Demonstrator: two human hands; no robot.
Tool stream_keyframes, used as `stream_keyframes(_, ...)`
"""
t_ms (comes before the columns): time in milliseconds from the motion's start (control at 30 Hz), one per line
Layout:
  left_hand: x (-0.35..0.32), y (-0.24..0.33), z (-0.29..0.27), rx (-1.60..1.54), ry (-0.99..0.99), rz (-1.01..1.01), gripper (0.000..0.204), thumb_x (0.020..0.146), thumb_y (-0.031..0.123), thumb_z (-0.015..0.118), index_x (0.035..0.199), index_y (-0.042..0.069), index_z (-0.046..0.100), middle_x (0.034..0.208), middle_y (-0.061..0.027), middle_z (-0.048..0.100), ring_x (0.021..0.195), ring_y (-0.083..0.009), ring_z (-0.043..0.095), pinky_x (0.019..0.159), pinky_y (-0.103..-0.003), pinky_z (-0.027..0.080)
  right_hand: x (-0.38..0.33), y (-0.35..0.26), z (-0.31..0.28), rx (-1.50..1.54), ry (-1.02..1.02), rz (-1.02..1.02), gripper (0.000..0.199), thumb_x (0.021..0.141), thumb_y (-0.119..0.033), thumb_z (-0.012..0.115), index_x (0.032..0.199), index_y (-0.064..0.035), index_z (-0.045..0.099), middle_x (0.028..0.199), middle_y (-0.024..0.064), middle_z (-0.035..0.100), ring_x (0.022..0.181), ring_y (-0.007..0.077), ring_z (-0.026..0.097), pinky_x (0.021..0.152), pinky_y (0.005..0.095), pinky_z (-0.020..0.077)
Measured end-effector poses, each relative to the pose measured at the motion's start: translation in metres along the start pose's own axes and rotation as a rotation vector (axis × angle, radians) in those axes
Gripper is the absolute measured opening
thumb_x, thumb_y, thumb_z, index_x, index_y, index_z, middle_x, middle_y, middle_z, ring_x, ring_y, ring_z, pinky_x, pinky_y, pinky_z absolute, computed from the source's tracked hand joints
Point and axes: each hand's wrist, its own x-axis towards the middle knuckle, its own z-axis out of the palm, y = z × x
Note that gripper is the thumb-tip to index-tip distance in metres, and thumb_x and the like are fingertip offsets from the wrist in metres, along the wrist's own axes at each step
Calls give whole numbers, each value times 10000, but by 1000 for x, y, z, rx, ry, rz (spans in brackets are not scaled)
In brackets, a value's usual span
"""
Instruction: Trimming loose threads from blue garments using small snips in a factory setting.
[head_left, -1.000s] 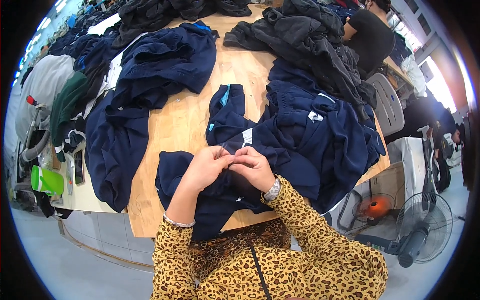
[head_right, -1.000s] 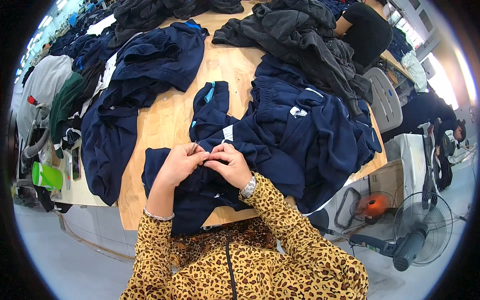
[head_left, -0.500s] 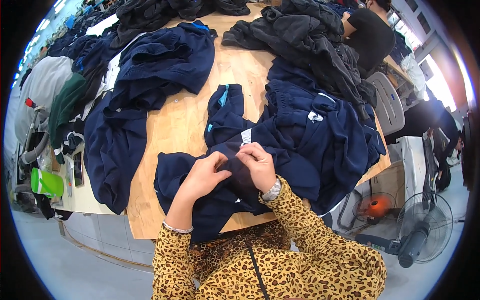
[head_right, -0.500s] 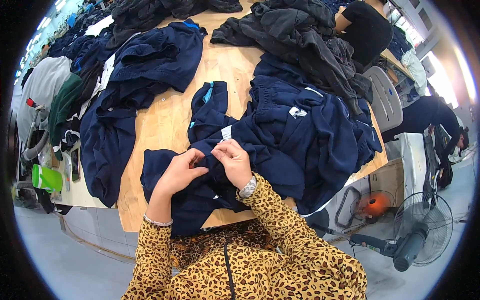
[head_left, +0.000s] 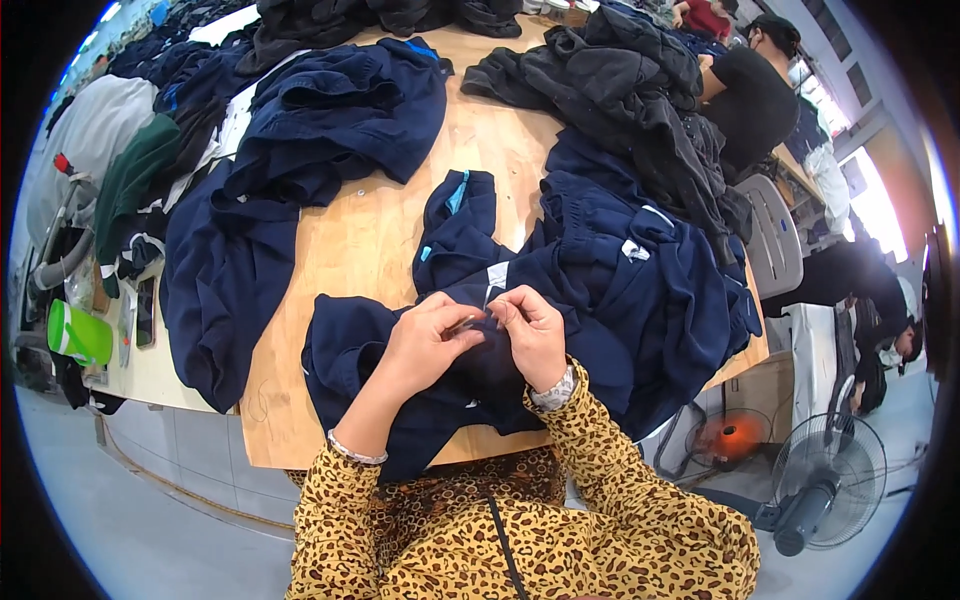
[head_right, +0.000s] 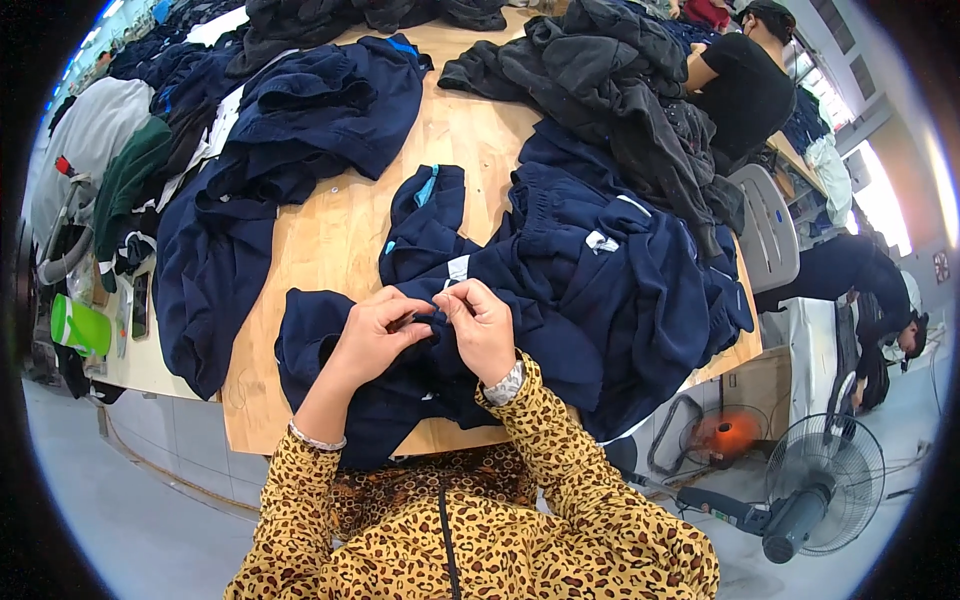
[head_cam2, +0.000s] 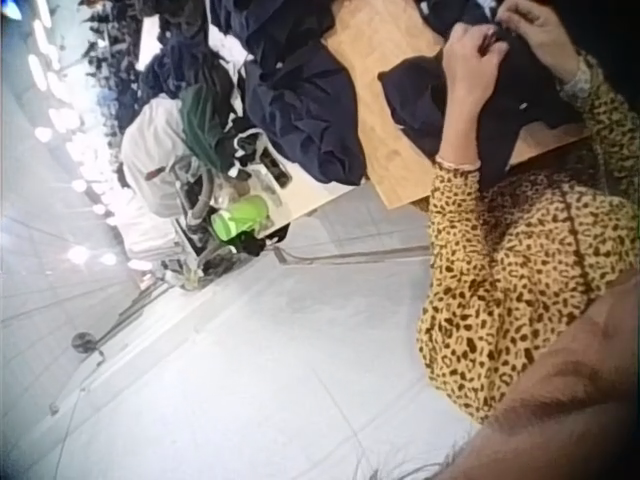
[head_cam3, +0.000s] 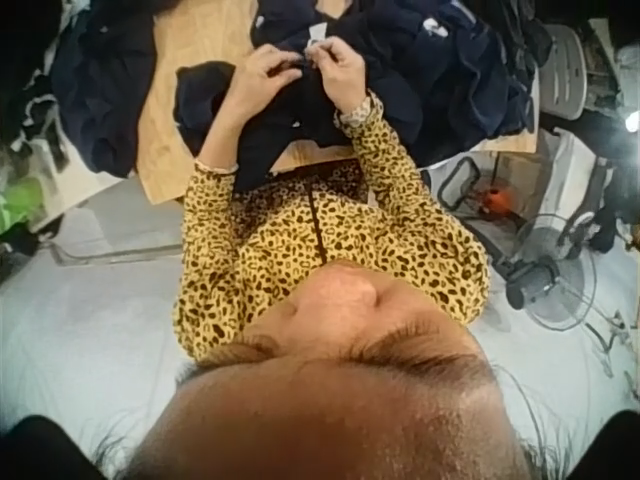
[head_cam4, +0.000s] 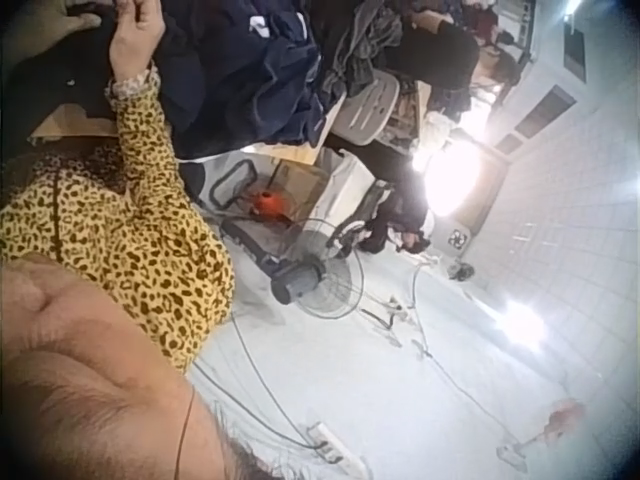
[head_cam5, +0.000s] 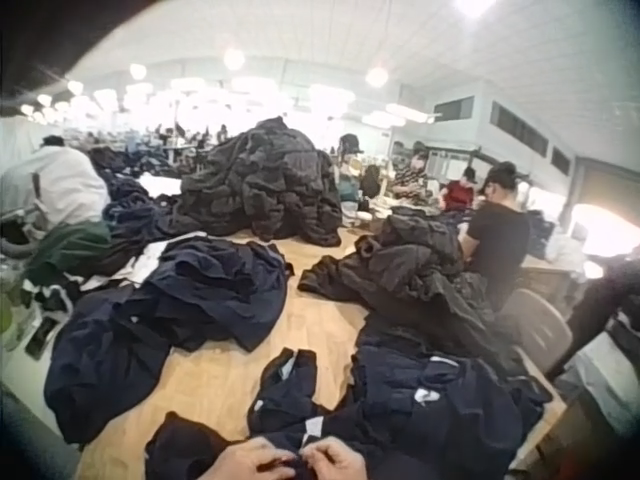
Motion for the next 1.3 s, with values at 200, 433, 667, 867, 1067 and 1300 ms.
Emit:
stream_keyframes(200,2,-15,4,-295,44,-53,143,815,86,661,933,5,650,764,-22,604,665,-88,544,624,-218,442,-1,-2,0,-11,27,-74,129,898,-95,594,825,10,596,736,-2,564,661,56,504,608,190,414)
stream_keyframes(433,-10,8,-10,-666,91,-277,100,847,80,653,891,-10,640,731,48,567,619,-11,464,541,-158,361,4,-9,-3,-148,-9,-144,112,891,-68,597,813,11,587,750,-9,560,680,54,495,624,188,406)
stream_keyframes(667,-46,17,18,388,244,276,191,692,34,731,871,77,680,779,-59,544,583,-187,584,522,-278,486,3,-21,5,-180,-10,-207,122,851,-66,640,787,25,587,722,31,554,639,82,494,574,216,396)
stream_keyframes(867,-35,6,8,-129,318,186,59,783,27,676,820,0,639,738,-72,608,614,-153,589,577,-252,472,-1,-20,1,-20,-9,-39,113,875,-78,618,801,3,592,720,1,554,635,58,486,572,195,390)
stream_keyframes(1067,-37,13,-19,-686,154,-192,88,896,89,593,868,7,608,718,14,574,548,-28,434,486,-167,349,-3,-14,2,-17,-54,0,119,887,-103,611,816,-9,595,711,-12,556,610,40,485,550,184,394)
stream_keyframes(1300,-71,21,-65,-878,-31,116,89,814,30,648,772,-26,594,706,-69,594,538,-75,491,464,-199,367,-5,-15,-6,37,-62,26,120,902,-103,589,822,-13,597,711,-3,570,604,47,493,563,177,402)
